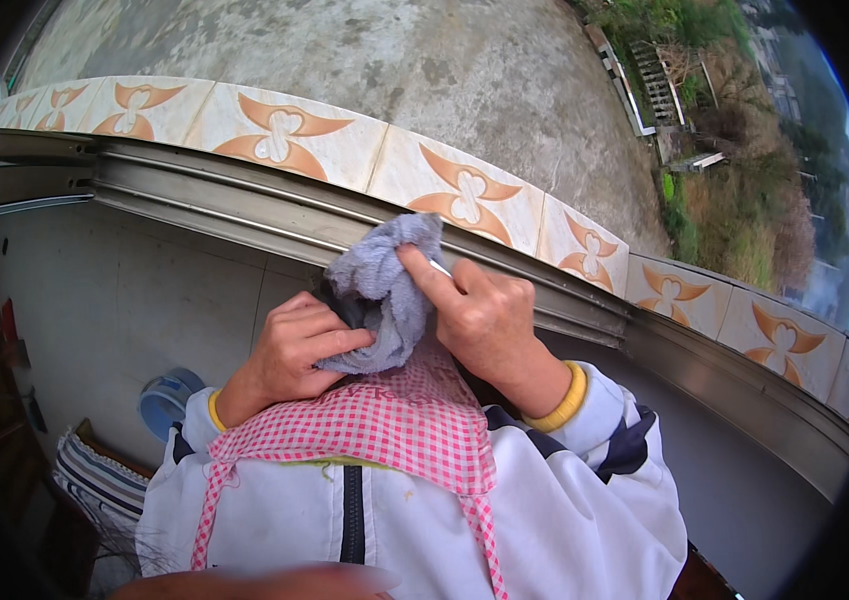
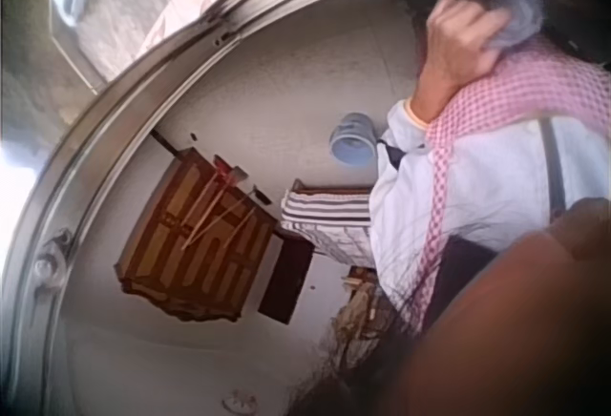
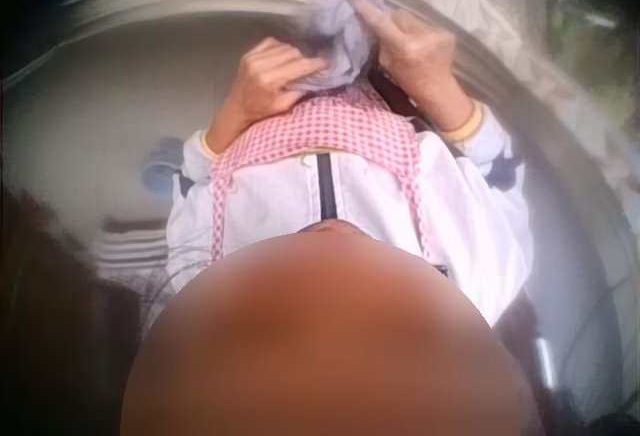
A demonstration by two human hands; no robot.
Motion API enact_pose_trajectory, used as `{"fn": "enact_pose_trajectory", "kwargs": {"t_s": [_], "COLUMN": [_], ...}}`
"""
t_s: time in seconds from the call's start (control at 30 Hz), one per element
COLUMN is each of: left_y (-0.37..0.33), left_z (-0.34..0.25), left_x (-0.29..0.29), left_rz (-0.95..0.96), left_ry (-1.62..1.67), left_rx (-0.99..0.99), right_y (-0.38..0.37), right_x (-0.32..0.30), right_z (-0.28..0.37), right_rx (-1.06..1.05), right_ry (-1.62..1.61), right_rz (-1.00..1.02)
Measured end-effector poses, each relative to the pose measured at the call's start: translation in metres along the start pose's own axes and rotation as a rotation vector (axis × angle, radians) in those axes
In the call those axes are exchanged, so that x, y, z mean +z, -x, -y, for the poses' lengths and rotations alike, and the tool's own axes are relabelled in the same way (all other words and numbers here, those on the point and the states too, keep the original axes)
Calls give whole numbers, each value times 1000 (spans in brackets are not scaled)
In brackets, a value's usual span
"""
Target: The person cleans a window frame using a toothbrush and a cloth. They scrub the frame with the toothbrush, then wipe it with the cloth, repeating the process to remove dirt from the grooves.
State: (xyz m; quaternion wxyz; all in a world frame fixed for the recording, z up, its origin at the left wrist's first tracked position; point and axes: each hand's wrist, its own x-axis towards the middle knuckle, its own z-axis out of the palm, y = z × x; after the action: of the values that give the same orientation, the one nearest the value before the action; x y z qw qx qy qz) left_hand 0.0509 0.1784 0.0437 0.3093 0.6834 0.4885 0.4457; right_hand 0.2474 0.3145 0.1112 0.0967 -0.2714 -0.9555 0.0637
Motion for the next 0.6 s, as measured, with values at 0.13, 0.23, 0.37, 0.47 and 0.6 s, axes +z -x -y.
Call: {"fn": "enact_pose_trajectory", "kwargs": {"t_s": [0.13,0.23,0.37,0.47,0.6], "left_y": [-4,-5,-3,-2,-2], "left_z": [-3,-7,-8,-7,-6], "left_x": [2,6,10,8,1], "left_rz": [-2,43,66,50,-67], "left_ry": [-30,-4,17,2,-25], "left_rx": [3,43,51,44,9], "right_y": [-18,5,35,9,-51], "right_x": [24,4,-35,-19,29], "right_z": [4,-11,-28,-19,5], "right_rx": [-50,-28,43,-13,-128], "right_ry": [-73,-60,-87,-61,-242], "right_rz": [-60,-15,-10,-2,28]}}
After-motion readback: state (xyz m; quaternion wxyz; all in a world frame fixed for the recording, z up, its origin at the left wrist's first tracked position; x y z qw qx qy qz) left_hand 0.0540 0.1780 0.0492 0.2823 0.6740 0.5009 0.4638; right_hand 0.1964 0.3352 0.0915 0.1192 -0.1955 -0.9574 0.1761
